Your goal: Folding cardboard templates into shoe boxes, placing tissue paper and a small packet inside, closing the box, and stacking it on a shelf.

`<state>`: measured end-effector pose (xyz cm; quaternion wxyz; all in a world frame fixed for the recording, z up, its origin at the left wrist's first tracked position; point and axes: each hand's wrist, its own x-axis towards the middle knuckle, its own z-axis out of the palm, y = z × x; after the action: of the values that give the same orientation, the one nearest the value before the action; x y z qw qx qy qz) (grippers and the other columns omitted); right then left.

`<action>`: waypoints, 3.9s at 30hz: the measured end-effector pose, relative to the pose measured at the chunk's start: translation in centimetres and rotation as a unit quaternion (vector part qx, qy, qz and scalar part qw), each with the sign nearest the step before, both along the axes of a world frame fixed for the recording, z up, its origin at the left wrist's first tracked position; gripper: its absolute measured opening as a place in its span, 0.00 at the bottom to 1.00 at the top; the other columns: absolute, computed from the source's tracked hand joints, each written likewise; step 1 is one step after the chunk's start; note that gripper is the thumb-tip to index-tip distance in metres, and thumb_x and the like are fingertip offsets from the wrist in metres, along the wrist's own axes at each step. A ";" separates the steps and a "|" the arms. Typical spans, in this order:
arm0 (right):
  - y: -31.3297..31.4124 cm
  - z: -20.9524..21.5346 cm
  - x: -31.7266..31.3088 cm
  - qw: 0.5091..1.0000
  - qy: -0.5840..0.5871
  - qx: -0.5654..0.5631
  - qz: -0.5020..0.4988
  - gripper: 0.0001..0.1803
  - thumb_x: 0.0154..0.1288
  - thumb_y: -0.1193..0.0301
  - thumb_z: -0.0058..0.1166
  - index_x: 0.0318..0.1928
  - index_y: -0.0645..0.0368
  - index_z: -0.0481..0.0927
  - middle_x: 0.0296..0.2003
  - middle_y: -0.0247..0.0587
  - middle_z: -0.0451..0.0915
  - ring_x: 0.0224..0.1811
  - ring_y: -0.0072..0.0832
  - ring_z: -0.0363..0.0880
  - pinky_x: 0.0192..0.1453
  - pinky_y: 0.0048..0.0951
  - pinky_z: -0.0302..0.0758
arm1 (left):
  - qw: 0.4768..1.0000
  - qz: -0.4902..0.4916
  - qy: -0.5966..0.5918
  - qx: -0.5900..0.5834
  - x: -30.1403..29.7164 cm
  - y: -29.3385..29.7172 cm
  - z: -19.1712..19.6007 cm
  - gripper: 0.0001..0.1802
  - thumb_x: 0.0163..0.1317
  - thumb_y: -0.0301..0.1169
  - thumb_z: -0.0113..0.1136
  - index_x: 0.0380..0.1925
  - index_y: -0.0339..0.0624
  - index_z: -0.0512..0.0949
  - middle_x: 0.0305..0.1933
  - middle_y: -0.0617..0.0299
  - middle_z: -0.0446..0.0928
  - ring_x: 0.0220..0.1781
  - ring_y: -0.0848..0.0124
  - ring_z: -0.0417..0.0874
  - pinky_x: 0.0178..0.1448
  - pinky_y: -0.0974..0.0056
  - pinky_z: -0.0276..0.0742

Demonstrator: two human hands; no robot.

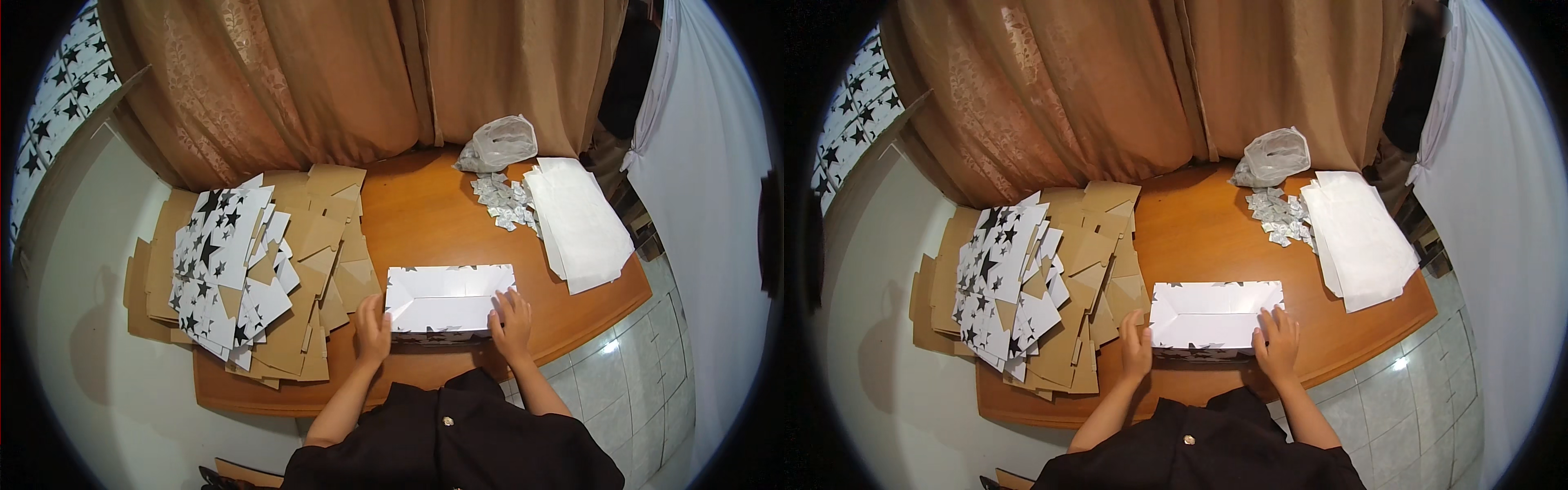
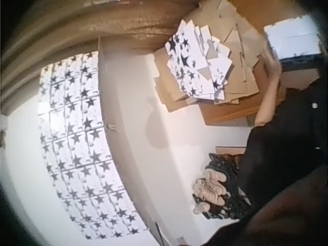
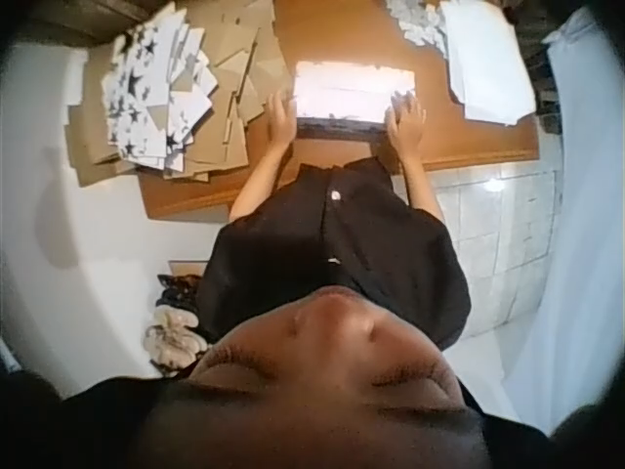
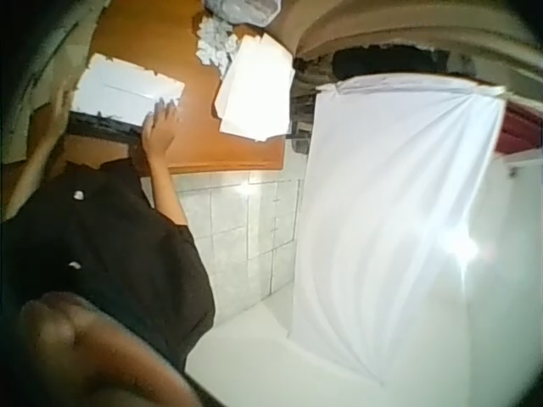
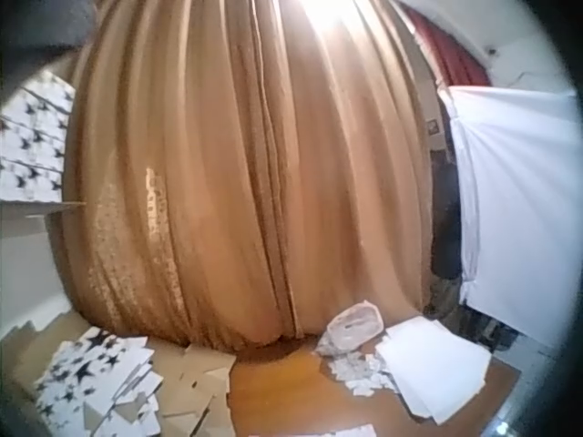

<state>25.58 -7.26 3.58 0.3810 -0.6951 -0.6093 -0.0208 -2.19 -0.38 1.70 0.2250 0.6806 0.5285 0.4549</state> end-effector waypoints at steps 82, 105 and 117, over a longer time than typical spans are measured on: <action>6.6 -0.9 7.8 0.991 0.083 -0.081 -0.073 0.31 0.66 0.44 0.39 0.59 0.51 0.68 0.58 0.48 0.69 0.59 0.48 0.67 0.63 0.59 0.53 | 0.952 -0.141 0.241 -0.125 6.8 6.2 1.9 0.46 0.50 0.39 0.62 0.66 0.35 0.52 0.67 0.32 0.50 0.69 0.40 0.52 0.69 0.49 0.57; -0.3 -3.9 7.0 0.894 0.416 -0.160 0.043 0.21 0.67 0.61 0.45 0.53 0.63 0.72 0.40 0.49 0.78 0.42 0.35 0.76 0.50 0.30 0.70 | 0.934 -0.188 -0.114 -0.283 2.1 3.9 -2.7 0.31 0.67 0.25 0.41 0.69 0.36 0.47 0.71 0.47 0.52 0.73 0.60 0.52 0.72 0.64 0.47; -2.3 1.1 5.5 0.986 0.165 0.001 0.028 0.18 0.54 0.67 0.59 0.45 0.59 0.76 0.38 0.47 0.78 0.45 0.46 0.75 0.55 0.41 0.66 | 0.960 -0.113 0.222 0.128 3.6 0.4 1.5 0.17 0.60 0.29 0.52 0.50 0.43 0.75 0.52 0.51 0.73 0.57 0.55 0.72 0.61 0.48 0.62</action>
<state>31.06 -9.57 4.72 0.4778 -0.6709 -0.5575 0.1042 1.38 -0.03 3.19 0.0629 0.8429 0.4218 0.3282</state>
